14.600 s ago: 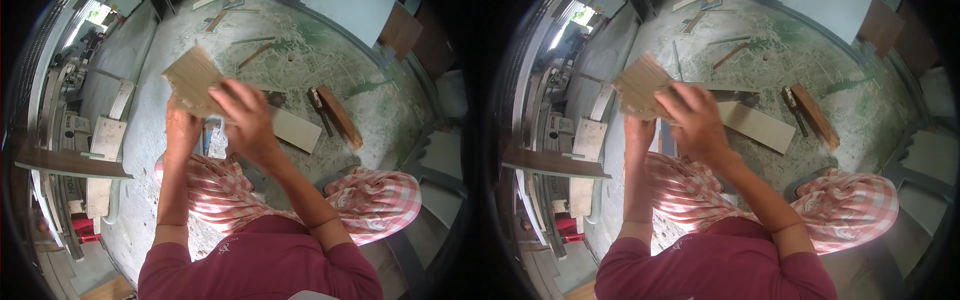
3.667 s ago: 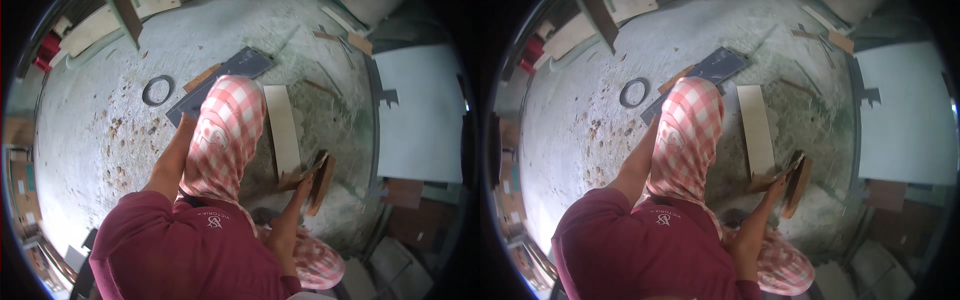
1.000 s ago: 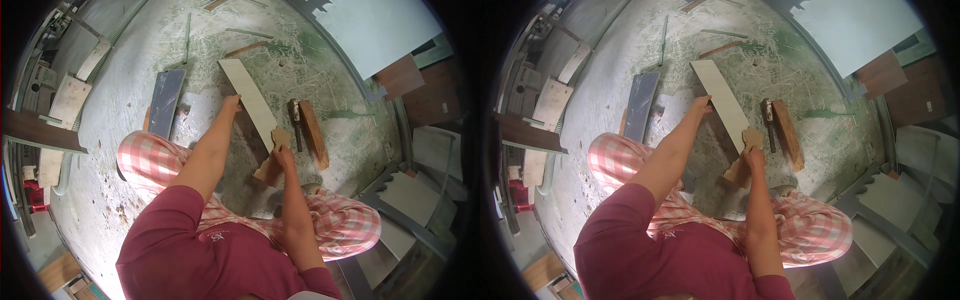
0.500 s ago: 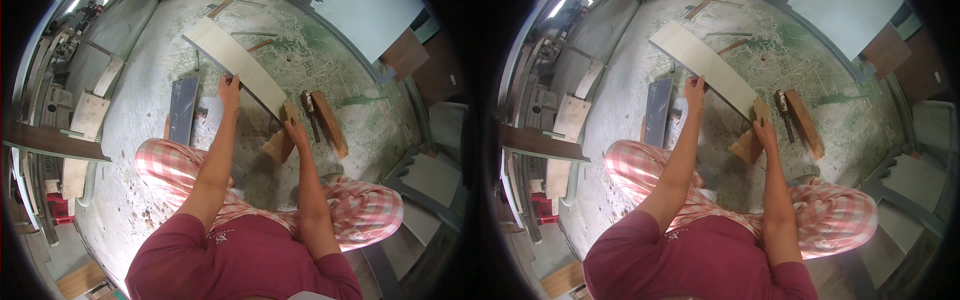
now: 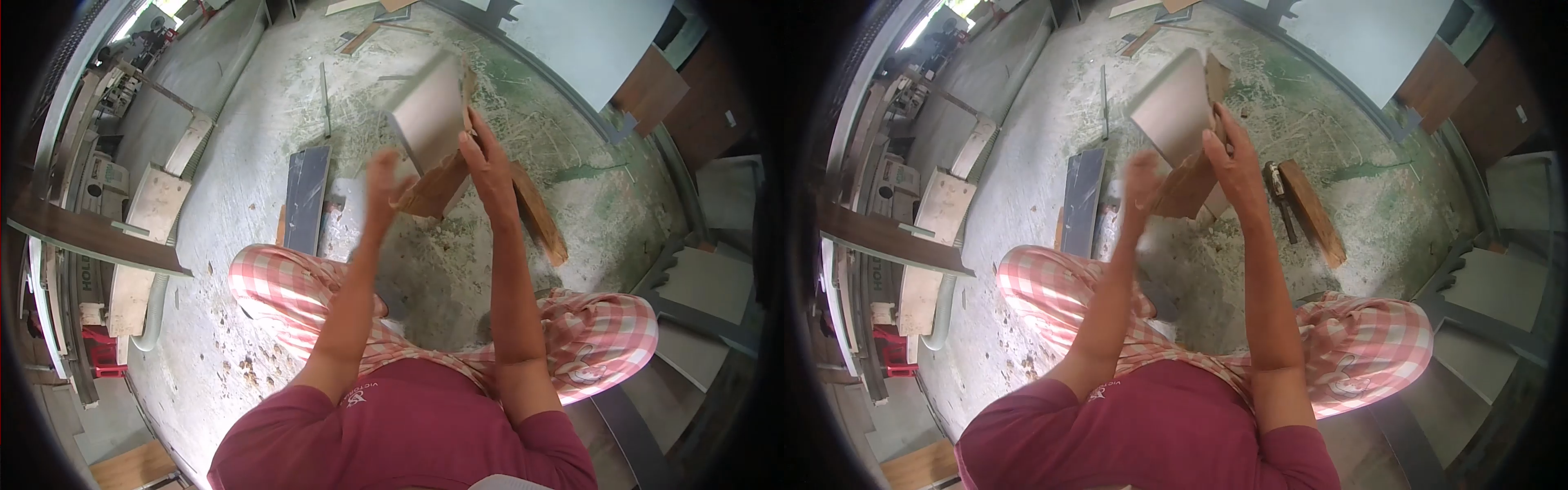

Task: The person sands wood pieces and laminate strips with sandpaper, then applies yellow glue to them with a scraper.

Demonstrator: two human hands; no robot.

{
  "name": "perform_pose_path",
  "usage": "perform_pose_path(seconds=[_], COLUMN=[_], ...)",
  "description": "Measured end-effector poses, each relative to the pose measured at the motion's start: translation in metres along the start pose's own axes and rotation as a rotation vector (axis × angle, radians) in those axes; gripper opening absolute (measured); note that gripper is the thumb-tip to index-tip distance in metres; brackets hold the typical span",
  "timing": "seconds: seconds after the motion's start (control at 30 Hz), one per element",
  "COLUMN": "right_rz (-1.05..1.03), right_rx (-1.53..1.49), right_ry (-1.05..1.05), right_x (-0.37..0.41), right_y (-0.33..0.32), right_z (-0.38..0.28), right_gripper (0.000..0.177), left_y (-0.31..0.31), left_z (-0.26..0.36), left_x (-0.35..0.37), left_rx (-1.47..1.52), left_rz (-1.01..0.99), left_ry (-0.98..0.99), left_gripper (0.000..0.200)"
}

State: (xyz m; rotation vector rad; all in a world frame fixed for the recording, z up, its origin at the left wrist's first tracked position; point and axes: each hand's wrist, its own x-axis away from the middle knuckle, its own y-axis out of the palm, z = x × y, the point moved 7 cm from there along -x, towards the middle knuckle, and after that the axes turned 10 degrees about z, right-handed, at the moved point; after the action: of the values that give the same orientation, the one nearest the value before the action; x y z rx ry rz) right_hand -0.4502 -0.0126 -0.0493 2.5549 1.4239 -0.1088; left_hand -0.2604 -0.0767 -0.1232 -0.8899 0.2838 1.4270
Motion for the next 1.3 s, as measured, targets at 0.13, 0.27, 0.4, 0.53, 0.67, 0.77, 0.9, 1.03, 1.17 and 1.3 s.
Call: perform_pose_path(seconds=[0.13, 0.27, 0.4, 0.53, 0.67, 0.77, 0.9, 1.03, 1.17, 1.3], right_rz=[0.117, 0.097, 0.08, 0.091, 0.114, 0.106, 0.038, -0.058, -0.145, -0.141], right_rx=[0.135, -0.042, 0.083, 0.138, 0.359, 0.435, 0.53, 0.645, 0.67, 0.404], right_ry=[-0.111, -0.115, -0.271, -0.323, -0.292, -0.159, 0.184, 0.381, 0.406, 0.073], right_x=[-0.006, -0.015, -0.012, 0.005, 0.023, 0.027, 0.029, 0.043, 0.041, 0.054], right_y=[-0.006, 0.006, 0.018, 0.034, 0.073, 0.074, 0.05, 0.004, 0.016, 0.096], right_z=[0.01, 0.007, 0.01, -0.031, -0.035, 0.017, 0.185, 0.352, 0.286, 0.09], right_gripper=[0.049, 0.045, 0.046, 0.047, 0.04, 0.04, 0.043, 0.05, 0.051, 0.039], left_y=[-0.042, 0.034, 0.059, 0.022, -0.018, -0.03, -0.073, -0.097, -0.116, -0.121], left_z=[0.076, 0.085, 0.084, 0.071, 0.055, 0.067, 0.043, 0.027, 0.02, -0.004], left_x=[-0.119, -0.174, -0.172, -0.16, -0.151, -0.125, -0.118, -0.106, -0.099, -0.098], left_rx=[0.619, 0.477, 0.412, 0.123, -0.046, 0.062, 0.034, 0.08, 0.1, 0.205], left_rz=[-0.082, -0.537, -0.606, -0.429, -0.355, -0.331, -0.195, -0.135, -0.024, 0.057], left_ry=[-0.408, -0.567, -0.717, -0.775, -0.585, -0.86, -0.726, -0.743, -0.771, -0.943], left_gripper=[0.09, 0.088, 0.075, 0.058, 0.05, 0.051, 0.052, 0.052, 0.051, 0.048])
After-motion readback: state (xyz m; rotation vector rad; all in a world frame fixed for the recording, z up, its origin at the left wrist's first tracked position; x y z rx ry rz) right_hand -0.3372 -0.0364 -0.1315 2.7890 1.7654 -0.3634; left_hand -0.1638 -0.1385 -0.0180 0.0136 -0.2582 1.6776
